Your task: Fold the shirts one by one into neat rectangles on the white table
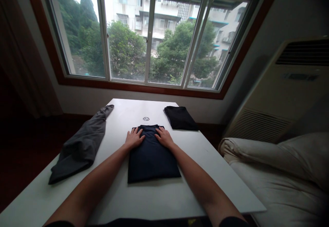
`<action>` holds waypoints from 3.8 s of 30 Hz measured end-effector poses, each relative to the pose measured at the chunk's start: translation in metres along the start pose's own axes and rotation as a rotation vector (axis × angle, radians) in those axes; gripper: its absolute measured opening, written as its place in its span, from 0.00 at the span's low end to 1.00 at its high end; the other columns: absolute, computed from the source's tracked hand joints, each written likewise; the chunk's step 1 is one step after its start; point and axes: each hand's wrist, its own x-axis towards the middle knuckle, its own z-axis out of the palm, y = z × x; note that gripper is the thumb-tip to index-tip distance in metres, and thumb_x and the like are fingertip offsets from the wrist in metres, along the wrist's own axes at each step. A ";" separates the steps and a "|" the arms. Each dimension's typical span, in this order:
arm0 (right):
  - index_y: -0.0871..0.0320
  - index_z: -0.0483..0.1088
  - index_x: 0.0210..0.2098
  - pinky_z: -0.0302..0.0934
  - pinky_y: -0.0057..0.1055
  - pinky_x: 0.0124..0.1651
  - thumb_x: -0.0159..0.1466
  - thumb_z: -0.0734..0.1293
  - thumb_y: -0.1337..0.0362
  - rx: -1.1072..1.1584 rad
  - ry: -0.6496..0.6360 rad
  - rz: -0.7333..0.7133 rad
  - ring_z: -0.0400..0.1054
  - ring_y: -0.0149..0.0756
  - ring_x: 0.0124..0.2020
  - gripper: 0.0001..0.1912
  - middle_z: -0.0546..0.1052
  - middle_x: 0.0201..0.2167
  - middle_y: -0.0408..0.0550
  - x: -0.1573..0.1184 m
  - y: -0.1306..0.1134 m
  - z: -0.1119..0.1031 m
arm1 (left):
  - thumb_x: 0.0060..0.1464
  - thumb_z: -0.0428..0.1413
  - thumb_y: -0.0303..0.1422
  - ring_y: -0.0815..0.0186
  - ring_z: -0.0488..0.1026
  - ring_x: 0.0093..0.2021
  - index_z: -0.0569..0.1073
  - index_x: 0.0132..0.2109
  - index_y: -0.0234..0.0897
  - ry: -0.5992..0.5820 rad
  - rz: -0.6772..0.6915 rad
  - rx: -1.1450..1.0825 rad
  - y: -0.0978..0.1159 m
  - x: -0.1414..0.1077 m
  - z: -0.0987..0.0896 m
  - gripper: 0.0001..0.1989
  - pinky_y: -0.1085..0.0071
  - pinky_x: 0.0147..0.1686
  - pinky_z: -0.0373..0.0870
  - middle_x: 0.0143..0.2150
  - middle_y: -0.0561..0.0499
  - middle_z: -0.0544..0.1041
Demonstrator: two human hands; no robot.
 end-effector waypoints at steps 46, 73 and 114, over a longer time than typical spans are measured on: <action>0.51 0.47 0.78 0.32 0.50 0.77 0.73 0.61 0.44 -0.031 0.010 -0.162 0.36 0.48 0.79 0.40 0.42 0.79 0.52 -0.009 -0.025 -0.015 | 0.68 0.49 0.43 0.48 0.52 0.75 0.73 0.65 0.40 0.248 -0.099 0.040 -0.023 0.001 -0.016 0.25 0.49 0.72 0.49 0.75 0.43 0.62; 0.47 0.53 0.76 0.33 0.56 0.75 0.73 0.51 0.35 -0.018 -0.127 0.064 0.35 0.51 0.79 0.40 0.46 0.78 0.51 0.000 -0.014 -0.002 | 0.67 0.48 0.44 0.51 0.62 0.70 0.75 0.64 0.43 0.167 -0.151 -0.008 -0.029 0.004 -0.016 0.25 0.52 0.68 0.53 0.71 0.43 0.69; 0.53 0.72 0.66 0.57 0.46 0.70 0.70 0.66 0.48 0.045 -0.187 -0.257 0.61 0.55 0.70 0.29 0.66 0.70 0.57 -0.016 -0.045 -0.037 | 0.69 0.50 0.48 0.43 0.57 0.73 0.68 0.69 0.47 -0.020 0.127 0.104 -0.011 0.006 -0.036 0.27 0.41 0.69 0.53 0.74 0.46 0.63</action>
